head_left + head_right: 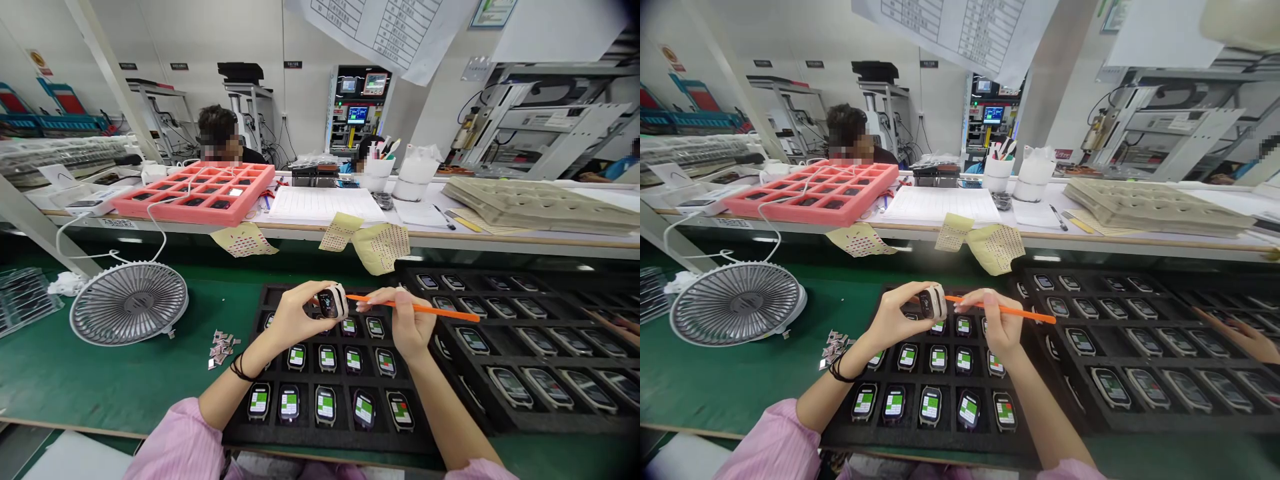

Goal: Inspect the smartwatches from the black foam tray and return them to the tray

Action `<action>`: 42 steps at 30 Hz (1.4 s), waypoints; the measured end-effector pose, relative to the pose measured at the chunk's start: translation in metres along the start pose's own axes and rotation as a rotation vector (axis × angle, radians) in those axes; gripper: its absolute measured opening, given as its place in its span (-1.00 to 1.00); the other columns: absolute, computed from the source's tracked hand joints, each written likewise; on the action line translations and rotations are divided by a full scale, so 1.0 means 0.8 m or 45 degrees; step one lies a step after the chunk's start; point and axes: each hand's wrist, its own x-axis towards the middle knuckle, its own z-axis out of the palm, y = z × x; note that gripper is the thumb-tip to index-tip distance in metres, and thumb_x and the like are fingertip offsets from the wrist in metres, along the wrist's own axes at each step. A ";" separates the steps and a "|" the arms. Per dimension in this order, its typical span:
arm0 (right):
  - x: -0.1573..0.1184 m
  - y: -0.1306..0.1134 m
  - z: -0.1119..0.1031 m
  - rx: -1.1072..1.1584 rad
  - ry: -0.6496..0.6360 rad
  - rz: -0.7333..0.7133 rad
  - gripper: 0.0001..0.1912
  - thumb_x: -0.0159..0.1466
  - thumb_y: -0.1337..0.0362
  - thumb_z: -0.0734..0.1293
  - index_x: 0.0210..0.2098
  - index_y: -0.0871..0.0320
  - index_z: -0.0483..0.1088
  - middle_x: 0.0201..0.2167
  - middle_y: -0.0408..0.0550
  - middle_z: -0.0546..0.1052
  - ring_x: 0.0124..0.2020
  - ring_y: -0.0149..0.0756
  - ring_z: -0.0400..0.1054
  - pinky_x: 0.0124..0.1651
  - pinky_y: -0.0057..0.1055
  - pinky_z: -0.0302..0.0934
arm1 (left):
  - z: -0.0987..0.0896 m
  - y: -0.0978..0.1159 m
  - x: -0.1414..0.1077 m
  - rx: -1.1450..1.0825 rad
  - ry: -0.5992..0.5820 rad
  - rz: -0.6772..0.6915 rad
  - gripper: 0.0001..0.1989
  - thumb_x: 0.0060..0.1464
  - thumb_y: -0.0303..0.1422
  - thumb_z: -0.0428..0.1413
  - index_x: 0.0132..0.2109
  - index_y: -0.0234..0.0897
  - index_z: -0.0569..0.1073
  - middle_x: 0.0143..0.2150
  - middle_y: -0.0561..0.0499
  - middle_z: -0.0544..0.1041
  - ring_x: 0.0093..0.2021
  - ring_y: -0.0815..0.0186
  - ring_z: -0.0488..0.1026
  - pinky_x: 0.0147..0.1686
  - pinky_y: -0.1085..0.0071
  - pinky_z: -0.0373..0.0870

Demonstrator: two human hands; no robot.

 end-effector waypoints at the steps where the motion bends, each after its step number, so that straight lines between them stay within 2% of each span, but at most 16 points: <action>1: 0.000 -0.001 0.001 0.043 -0.019 0.011 -0.60 0.41 0.18 0.16 -0.40 0.10 0.56 -0.50 -0.07 0.60 -0.48 -0.25 0.51 -0.42 -0.30 0.42 | 0.001 0.001 0.000 -0.011 -0.006 -0.005 -0.54 -0.11 -0.47 0.30 0.00 -0.30 0.47 -0.08 -0.11 0.61 -0.14 0.24 0.57 -0.31 0.45 0.56; 7: -0.004 -0.004 0.008 0.139 -0.080 0.064 -0.62 0.42 0.19 0.15 -0.32 0.10 0.57 -0.44 -0.06 0.62 -0.41 -0.22 0.54 -0.35 -0.27 0.44 | 0.001 0.002 -0.002 -0.033 -0.023 -0.028 -0.53 -0.09 -0.46 0.28 0.03 -0.27 0.46 -0.07 -0.10 0.61 -0.14 0.24 0.56 -0.32 0.44 0.57; 15: -0.004 -0.006 0.010 -0.029 -0.141 -0.031 -0.61 0.44 0.24 0.12 -0.26 0.07 0.57 -0.43 -0.07 0.61 -0.41 -0.27 0.51 -0.33 -0.30 0.42 | 0.000 0.000 -0.002 0.034 -0.019 -0.005 -0.56 -0.07 -0.47 0.27 0.01 -0.30 0.47 -0.08 -0.10 0.61 -0.14 0.23 0.57 -0.24 0.39 0.57; 19: -0.004 -0.002 0.009 -0.069 -0.151 -0.006 -0.60 0.44 0.22 0.11 -0.31 0.11 0.55 -0.44 -0.06 0.61 -0.41 -0.28 0.52 -0.34 -0.32 0.42 | -0.001 0.001 0.001 0.032 -0.040 -0.048 -0.59 -0.06 -0.45 0.27 0.00 -0.30 0.48 -0.08 -0.10 0.61 -0.14 0.23 0.56 -0.25 0.40 0.56; 22: -0.002 0.003 0.008 0.016 -0.062 0.084 -0.62 0.44 0.12 0.10 -0.27 0.12 0.49 -0.48 -0.09 0.61 -0.50 -0.30 0.51 -0.42 -0.34 0.43 | -0.002 0.001 0.002 0.029 -0.105 -0.141 -0.57 -0.07 -0.44 0.28 0.01 -0.28 0.47 -0.07 -0.08 0.60 -0.13 0.24 0.55 -0.28 0.42 0.57; 25: 0.002 0.011 0.011 0.026 0.031 0.286 -0.64 0.41 0.01 0.12 -0.32 0.10 0.35 -0.45 -0.10 0.60 -0.49 -0.30 0.51 -0.39 -0.32 0.44 | -0.003 -0.003 0.002 0.187 -0.126 -0.149 -0.61 -0.08 -0.38 0.29 -0.04 -0.25 0.50 -0.04 -0.10 0.56 -0.04 0.17 0.50 -0.21 0.33 0.57; 28: 0.004 0.023 0.018 -0.030 -0.153 0.562 -0.64 0.28 -0.01 0.29 -0.45 0.09 0.18 -0.38 -0.09 0.57 -0.36 -0.29 0.49 -0.30 -0.32 0.42 | -0.003 -0.008 0.000 0.399 -0.119 -0.109 -0.66 -0.08 -0.35 0.29 -0.09 -0.21 0.50 0.01 -0.11 0.52 0.02 0.11 0.46 -0.10 0.21 0.53; 30: 0.004 0.030 0.023 -0.054 -0.299 0.679 -0.56 0.14 0.02 0.44 -0.48 0.08 0.10 -0.46 -0.18 0.48 -0.43 -0.35 0.40 -0.36 -0.39 0.35 | -0.002 -0.009 -0.002 0.451 -0.142 -0.111 -0.64 -0.07 -0.38 0.28 -0.07 -0.19 0.49 0.03 -0.10 0.50 0.02 0.12 0.45 -0.10 0.21 0.53; 33: 0.004 0.034 0.027 -0.065 -0.371 0.751 -0.47 0.00 0.09 0.54 -0.50 0.08 0.06 -0.63 -0.36 0.22 -0.60 -0.50 0.10 -0.51 -0.52 0.11 | -0.001 -0.008 -0.004 0.421 -0.181 -0.135 -0.61 -0.06 -0.39 0.29 -0.03 -0.18 0.47 0.03 -0.08 0.50 0.02 0.14 0.45 -0.10 0.22 0.53; 36: 0.005 0.028 0.026 0.034 -0.346 0.797 -0.48 0.03 0.09 0.51 -0.51 0.09 0.04 -0.63 -0.37 0.11 -0.60 -0.52 -0.04 -0.54 -0.54 -0.03 | 0.000 -0.005 -0.003 0.296 -0.180 -0.151 -0.55 -0.02 -0.28 0.30 0.04 -0.16 0.44 0.03 -0.07 0.50 0.03 0.16 0.45 -0.07 0.23 0.52; 38: 0.006 0.024 0.025 0.114 -0.313 0.821 -0.48 0.06 0.09 0.50 -0.50 0.08 0.03 -0.61 -0.35 0.12 -0.58 -0.51 -0.03 -0.53 -0.54 0.00 | -0.001 -0.003 -0.001 0.219 -0.159 -0.155 -0.51 -0.01 -0.21 0.30 0.07 -0.15 0.42 0.03 -0.08 0.49 0.03 0.17 0.45 -0.05 0.24 0.52; 42: 0.006 0.022 0.022 0.203 -0.269 0.836 -0.48 0.06 0.12 0.51 -0.50 0.08 0.03 -0.55 -0.32 0.14 -0.53 -0.49 0.03 -0.48 -0.51 0.16 | -0.004 -0.002 0.001 0.165 -0.122 -0.135 -0.52 0.00 -0.20 0.30 0.07 -0.17 0.42 0.01 -0.09 0.50 0.02 0.18 0.46 -0.06 0.25 0.52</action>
